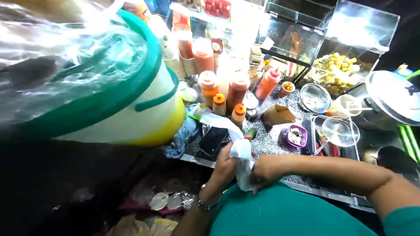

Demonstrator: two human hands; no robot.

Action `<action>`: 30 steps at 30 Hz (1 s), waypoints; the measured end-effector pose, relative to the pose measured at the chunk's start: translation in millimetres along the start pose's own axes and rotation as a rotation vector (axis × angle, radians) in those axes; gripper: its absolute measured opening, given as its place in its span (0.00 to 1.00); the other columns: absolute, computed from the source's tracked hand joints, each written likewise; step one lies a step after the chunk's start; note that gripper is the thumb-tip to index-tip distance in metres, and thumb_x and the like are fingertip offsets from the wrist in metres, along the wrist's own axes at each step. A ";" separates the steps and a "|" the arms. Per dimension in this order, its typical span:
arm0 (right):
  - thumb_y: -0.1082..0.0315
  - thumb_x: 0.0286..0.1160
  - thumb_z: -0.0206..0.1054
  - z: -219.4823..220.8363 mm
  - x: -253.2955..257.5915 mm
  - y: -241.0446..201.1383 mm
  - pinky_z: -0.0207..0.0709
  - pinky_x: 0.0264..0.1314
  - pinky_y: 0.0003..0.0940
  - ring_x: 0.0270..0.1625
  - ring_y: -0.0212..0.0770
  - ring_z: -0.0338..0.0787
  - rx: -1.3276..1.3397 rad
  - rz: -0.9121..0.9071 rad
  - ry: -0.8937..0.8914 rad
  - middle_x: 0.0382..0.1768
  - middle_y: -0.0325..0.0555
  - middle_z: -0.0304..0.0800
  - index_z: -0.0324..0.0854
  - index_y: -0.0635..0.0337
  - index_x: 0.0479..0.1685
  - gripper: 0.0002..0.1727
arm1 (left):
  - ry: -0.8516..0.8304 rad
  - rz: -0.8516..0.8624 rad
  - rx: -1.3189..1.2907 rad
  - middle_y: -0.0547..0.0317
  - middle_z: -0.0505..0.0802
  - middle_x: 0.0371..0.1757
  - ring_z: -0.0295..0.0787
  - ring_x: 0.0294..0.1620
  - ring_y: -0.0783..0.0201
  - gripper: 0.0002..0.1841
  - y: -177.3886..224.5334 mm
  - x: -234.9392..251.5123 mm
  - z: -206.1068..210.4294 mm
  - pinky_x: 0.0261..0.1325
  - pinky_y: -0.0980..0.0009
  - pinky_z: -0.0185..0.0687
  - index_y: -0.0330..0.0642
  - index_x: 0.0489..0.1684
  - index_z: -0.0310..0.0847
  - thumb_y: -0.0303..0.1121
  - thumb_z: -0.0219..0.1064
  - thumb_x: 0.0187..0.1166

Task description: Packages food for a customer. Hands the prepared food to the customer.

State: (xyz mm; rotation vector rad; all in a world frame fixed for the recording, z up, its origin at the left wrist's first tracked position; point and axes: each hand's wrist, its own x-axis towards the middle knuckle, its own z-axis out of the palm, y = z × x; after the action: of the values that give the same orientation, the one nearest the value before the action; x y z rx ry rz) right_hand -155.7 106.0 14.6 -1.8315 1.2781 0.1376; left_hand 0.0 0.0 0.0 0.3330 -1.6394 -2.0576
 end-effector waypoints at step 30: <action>0.73 0.65 0.75 46.0 -40.5 32.6 0.81 0.48 0.31 0.39 0.36 0.87 0.631 -0.026 1.237 0.33 0.53 0.89 0.85 0.74 0.33 0.09 | 0.109 -0.253 0.015 0.64 0.93 0.37 0.92 0.36 0.70 0.05 -32.9 3.2 71.6 0.43 0.71 0.92 0.36 0.47 0.80 0.26 0.64 0.80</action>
State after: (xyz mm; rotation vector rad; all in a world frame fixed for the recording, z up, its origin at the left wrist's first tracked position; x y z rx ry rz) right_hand -183.9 164.0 -11.1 -1.2918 1.7661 -1.4424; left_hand -43.9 64.1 -13.3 0.6771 -1.6169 -2.1658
